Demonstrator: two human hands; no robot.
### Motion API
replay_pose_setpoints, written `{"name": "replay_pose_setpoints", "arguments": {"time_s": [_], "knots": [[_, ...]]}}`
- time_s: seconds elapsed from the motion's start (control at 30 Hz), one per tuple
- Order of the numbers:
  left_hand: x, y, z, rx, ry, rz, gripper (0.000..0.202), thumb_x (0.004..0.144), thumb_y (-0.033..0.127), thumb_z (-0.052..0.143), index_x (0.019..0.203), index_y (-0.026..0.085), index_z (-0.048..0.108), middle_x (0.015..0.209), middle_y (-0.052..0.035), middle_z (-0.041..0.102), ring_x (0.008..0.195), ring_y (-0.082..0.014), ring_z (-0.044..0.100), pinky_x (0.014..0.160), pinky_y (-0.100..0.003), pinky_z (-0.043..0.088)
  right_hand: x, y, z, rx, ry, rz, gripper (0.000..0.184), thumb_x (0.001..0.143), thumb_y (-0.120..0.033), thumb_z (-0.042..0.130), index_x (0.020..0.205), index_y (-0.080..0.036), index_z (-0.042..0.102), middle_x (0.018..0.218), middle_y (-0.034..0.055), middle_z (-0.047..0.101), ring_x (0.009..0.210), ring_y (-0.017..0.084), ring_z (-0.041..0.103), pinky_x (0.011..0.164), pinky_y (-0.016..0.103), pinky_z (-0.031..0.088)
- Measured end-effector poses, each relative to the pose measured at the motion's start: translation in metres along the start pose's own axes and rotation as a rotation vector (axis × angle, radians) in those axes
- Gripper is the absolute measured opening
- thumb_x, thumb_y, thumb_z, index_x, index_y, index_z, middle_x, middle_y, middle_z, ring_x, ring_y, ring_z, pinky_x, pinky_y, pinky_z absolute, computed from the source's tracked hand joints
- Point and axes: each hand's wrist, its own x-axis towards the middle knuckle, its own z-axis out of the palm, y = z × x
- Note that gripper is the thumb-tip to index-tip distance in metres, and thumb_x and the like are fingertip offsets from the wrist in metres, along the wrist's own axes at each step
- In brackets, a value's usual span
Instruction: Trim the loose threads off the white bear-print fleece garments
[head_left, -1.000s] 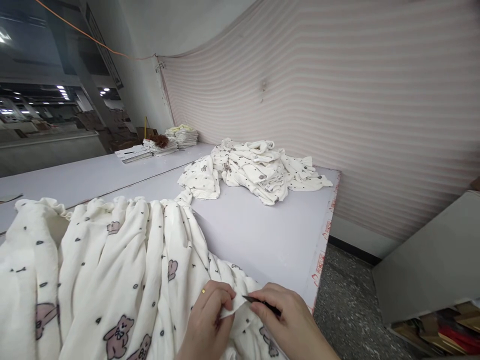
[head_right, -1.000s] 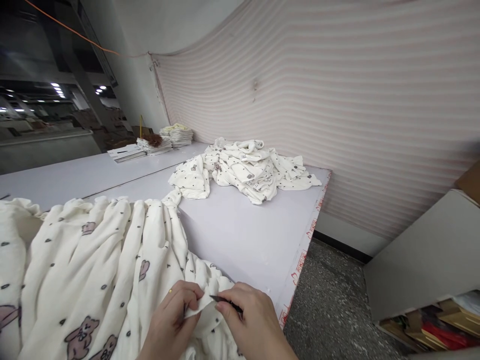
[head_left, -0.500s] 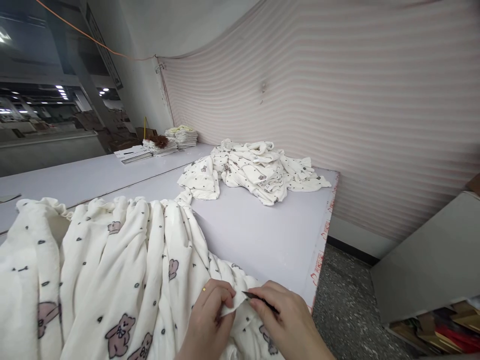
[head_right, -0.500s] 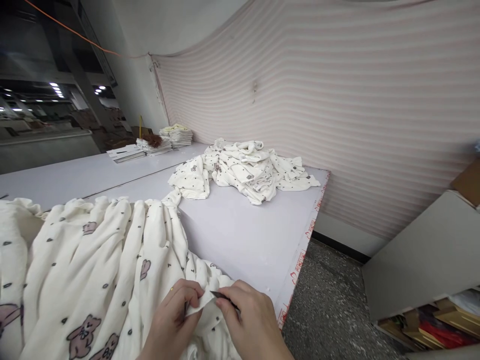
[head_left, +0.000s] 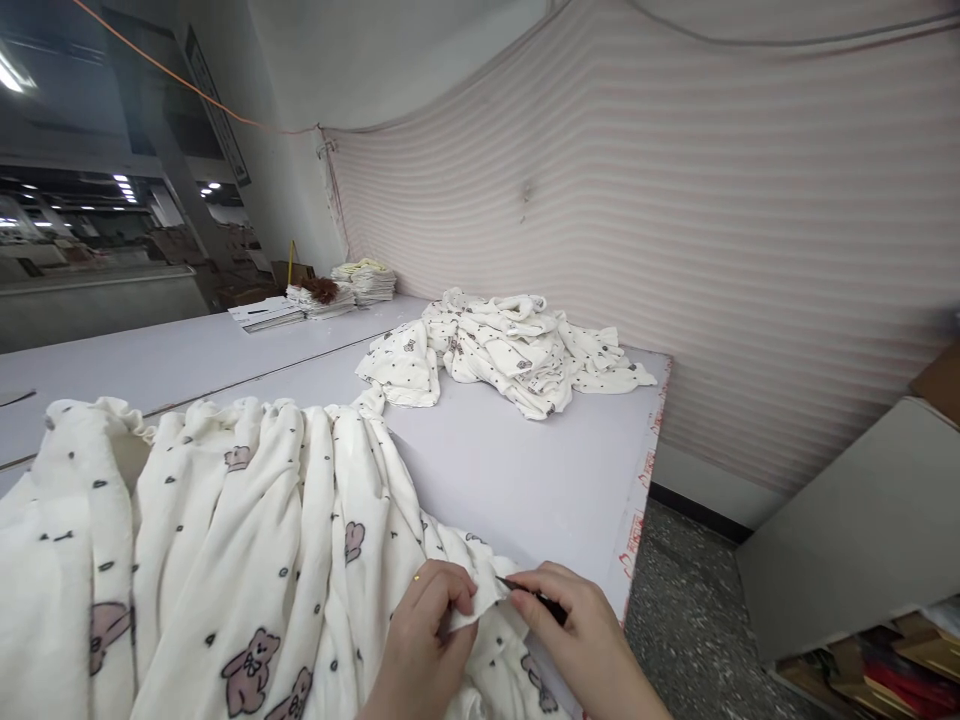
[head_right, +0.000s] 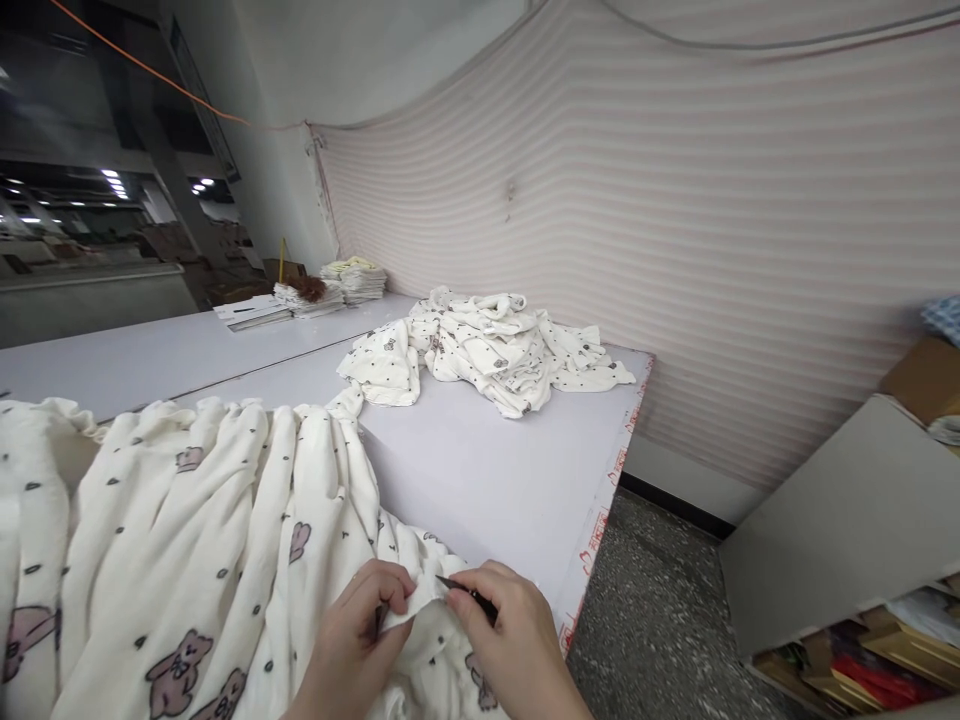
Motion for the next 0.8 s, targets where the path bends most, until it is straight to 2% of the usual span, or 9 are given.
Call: {"name": "replay_pose_setpoints", "arguments": {"time_s": [0.2, 0.37, 0.43, 0.53, 0.8], "knots": [[-0.002, 0.001, 0.0, -0.017, 0.022, 0.058, 0.031, 0.065, -0.007, 0.044, 0.076, 0.022, 0.042, 0.081, -0.0007, 0.057, 0.078, -0.0164, 0.059, 0.066, -0.027, 0.048, -0.012, -0.009, 0.003, -0.053, -0.042, -0.046, 0.022, 0.085, -0.029, 0.059, 0.101, -0.024, 0.073, 0.089, 0.0031, 0.07, 0.082, 0.019, 0.066, 0.071, 0.024, 0.047], [-0.004, 0.0, -0.002, -0.036, 0.05, 0.078, 0.029, 0.065, -0.006, 0.045, 0.074, 0.022, 0.043, 0.079, -0.0001, 0.057, 0.076, -0.0162, 0.06, 0.064, -0.025, 0.047, -0.019, -0.019, 0.004, -0.162, 0.048, -0.015, 0.024, 0.09, -0.03, 0.052, 0.097, -0.026, 0.074, 0.087, 0.0025, 0.071, 0.079, 0.019, 0.066, 0.068, 0.025, 0.046], [-0.004, 0.0, -0.004, -0.048, 0.064, 0.086, 0.028, 0.066, -0.005, 0.045, 0.073, 0.022, 0.043, 0.079, -0.0002, 0.057, 0.076, -0.0164, 0.059, 0.063, -0.025, 0.047, -0.019, -0.017, 0.005, -0.114, 0.083, 0.016, 0.024, 0.089, -0.031, 0.053, 0.096, -0.023, 0.074, 0.09, 0.0036, 0.072, 0.083, 0.02, 0.066, 0.072, 0.026, 0.047], [-0.006, -0.001, -0.006, -0.065, 0.082, 0.091, 0.026, 0.069, -0.003, 0.045, 0.073, 0.022, 0.042, 0.079, -0.0005, 0.057, 0.076, -0.0165, 0.059, 0.065, -0.026, 0.047, -0.018, -0.014, 0.008, -0.001, 0.062, 0.012, 0.02, 0.085, -0.03, 0.059, 0.096, -0.022, 0.074, 0.095, 0.0038, 0.073, 0.09, 0.02, 0.066, 0.08, 0.026, 0.047], [-0.011, -0.006, -0.009, -0.11, 0.057, 0.05, 0.025, 0.07, -0.002, 0.046, 0.073, 0.022, 0.041, 0.079, -0.001, 0.055, 0.074, -0.0172, 0.057, 0.061, -0.028, 0.046, -0.019, -0.024, 0.02, -0.007, 0.049, -0.031, 0.021, 0.087, -0.03, 0.056, 0.09, -0.024, 0.076, 0.088, 0.0025, 0.074, 0.083, 0.019, 0.066, 0.074, 0.026, 0.046]]}}
